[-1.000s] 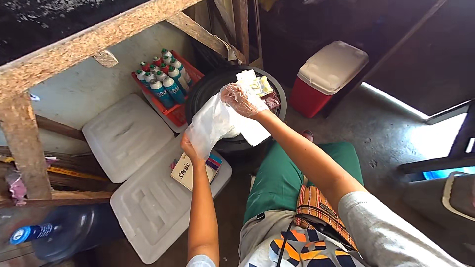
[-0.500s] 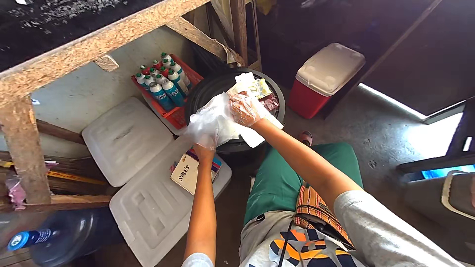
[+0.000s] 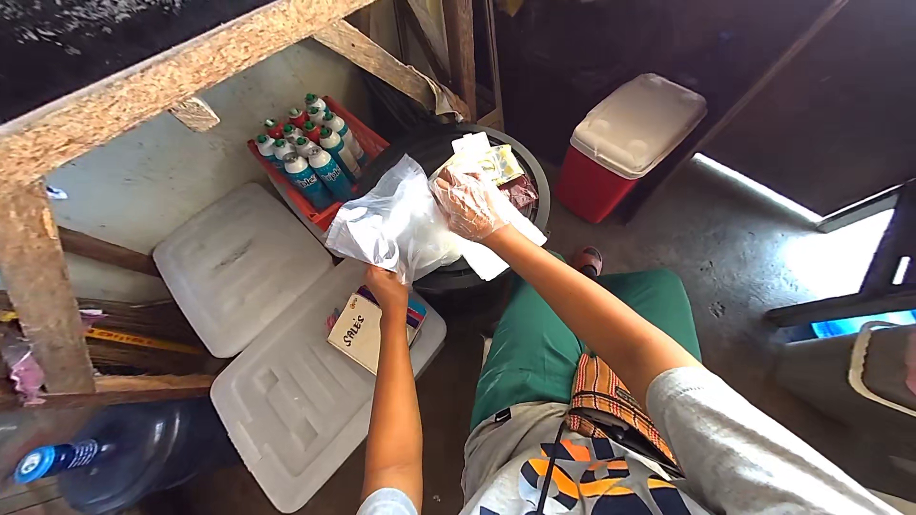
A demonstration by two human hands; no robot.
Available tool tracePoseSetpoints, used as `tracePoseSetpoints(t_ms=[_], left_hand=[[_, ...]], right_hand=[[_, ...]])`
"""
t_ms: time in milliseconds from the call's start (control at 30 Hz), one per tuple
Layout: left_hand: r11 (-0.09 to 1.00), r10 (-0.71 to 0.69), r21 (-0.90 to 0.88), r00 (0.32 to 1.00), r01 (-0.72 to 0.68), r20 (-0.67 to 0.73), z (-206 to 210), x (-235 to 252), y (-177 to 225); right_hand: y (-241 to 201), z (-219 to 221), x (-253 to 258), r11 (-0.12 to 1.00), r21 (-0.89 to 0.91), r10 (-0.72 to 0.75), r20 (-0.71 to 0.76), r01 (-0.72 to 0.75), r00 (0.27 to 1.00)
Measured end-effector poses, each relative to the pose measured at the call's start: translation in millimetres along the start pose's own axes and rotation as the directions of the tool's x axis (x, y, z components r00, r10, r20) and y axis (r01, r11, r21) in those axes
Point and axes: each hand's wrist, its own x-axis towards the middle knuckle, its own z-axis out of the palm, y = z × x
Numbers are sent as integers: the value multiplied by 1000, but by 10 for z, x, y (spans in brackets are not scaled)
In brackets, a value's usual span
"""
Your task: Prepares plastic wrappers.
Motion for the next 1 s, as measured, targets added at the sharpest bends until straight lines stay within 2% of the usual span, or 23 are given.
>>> tracePoseSetpoints(t_ms=[100,200,267,367,467,533,567,600,633,667,700,733,767,800,833,933,1000], left_hand=[[984,-63,168,997,56,34,53,-22,105],[941,-198,313,960,129,198,83,-68,163],[944,-161,317,966,90,205,158,-82,28],[945,-134,323,960,49,248,165,-67,29],[939,-188,334,936,82,298,94,-23,37],[972,-192,182,954,151,230,-5,11,37],[987,-162,28,973,159,163,-69,25,52],[979,-133,-141,986,146,102,-122,47,85],[956,-81,-278,996,91,46,-152,97,101],[933,-22,-359,1000,24,12,-163,183,103],[927,22,-373,1000,-17,8,-168,279,101],[944,29,-329,998,-8,59,-184,342,113],[969,-13,-240,988,50,154,-197,361,138],[978,-101,-149,958,145,268,-191,335,179],[969,-175,-106,924,223,341,-88,284,133],[926,-273,-152,889,347,367,203,98,32],[907,-311,-158,874,390,373,212,41,69]], right_hand=[[50,127,-32,999,-28,-33,-44,32,999],[85,281,-106,1000,-11,-20,-10,20,1000],[74,302,-145,999,9,47,46,-47,998],[56,256,-215,987,54,149,61,-152,987],[23,159,-229,975,26,216,133,-221,967],[25,21,-192,956,52,270,222,-288,937],[40,-57,-162,943,132,264,254,-304,930],[123,-64,-120,919,284,211,232,-273,950],[213,-35,-59,858,466,139,191,-215,972],[237,-36,28,745,642,78,187,-182,979],[205,-57,130,643,748,14,200,-162,980],[151,-71,206,588,796,-62,224,-146,973],[92,-60,247,592,795,-112,245,-133,963],[33,-18,231,654,745,-105,264,-134,959],[-31,36,170,733,658,-28,285,-174,958],[-143,174,-85,898,324,168,373,-298,912],[-140,230,-144,953,151,172,438,-261,882]])
